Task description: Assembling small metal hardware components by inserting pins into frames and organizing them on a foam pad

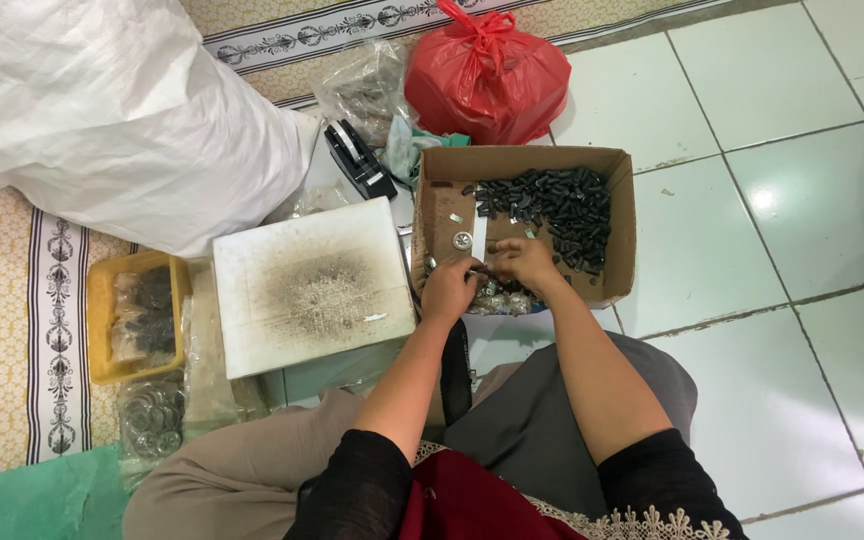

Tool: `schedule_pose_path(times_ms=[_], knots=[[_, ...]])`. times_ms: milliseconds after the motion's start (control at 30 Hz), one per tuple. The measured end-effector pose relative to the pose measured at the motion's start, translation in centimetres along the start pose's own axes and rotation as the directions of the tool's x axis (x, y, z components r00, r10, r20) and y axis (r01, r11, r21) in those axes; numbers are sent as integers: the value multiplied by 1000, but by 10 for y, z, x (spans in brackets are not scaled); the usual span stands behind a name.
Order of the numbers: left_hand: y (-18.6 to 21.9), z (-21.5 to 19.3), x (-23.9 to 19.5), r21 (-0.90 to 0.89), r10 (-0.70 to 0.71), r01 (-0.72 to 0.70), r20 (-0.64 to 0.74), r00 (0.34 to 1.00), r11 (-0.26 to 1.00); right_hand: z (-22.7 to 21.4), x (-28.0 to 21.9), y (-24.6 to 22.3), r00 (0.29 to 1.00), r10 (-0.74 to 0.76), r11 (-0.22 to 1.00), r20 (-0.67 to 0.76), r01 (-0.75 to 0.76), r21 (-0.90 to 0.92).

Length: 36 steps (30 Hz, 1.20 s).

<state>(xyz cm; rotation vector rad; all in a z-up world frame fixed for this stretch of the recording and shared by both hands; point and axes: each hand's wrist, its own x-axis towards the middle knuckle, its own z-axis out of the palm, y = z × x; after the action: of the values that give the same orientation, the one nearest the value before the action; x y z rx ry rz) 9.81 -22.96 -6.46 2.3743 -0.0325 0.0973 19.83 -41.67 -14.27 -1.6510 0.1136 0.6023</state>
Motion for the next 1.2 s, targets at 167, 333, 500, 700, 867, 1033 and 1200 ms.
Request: schedule_pose_path(times_ms=[167, 333, 500, 700, 867, 1033, 1200], knots=[[12, -7, -4, 50, 76, -68, -172, 982, 996, 9, -26, -34, 999, -42, 993, -20, 44, 109], [29, -22, -14, 13, 155, -160, -349, 924, 987, 20, -61, -62, 975, -208, 976, -81, 202, -81], [33, -40, -39, -551, -246, 94, -209, 947, 829, 46, -130, -116, 911, -409, 910, -60, 412, 51], [21, -67, -77, -647, -371, 167, -192, 908, 744, 69, -165, -135, 898, -441, 896, -4, 440, 54], [21, -80, -101, -679, -420, 182, -202, 885, 712, 94, -165, -116, 870, -490, 870, 49, 485, 89], [18, -87, -119, -688, -448, 186, -223, 866, 702, 109, -170, -109, 866, -492, 870, 86, 492, 24], [12, -99, -137, -637, -435, 175, -278, 856, 751, 128, -186, -116, 815, -552, 774, 176, 579, -254]])
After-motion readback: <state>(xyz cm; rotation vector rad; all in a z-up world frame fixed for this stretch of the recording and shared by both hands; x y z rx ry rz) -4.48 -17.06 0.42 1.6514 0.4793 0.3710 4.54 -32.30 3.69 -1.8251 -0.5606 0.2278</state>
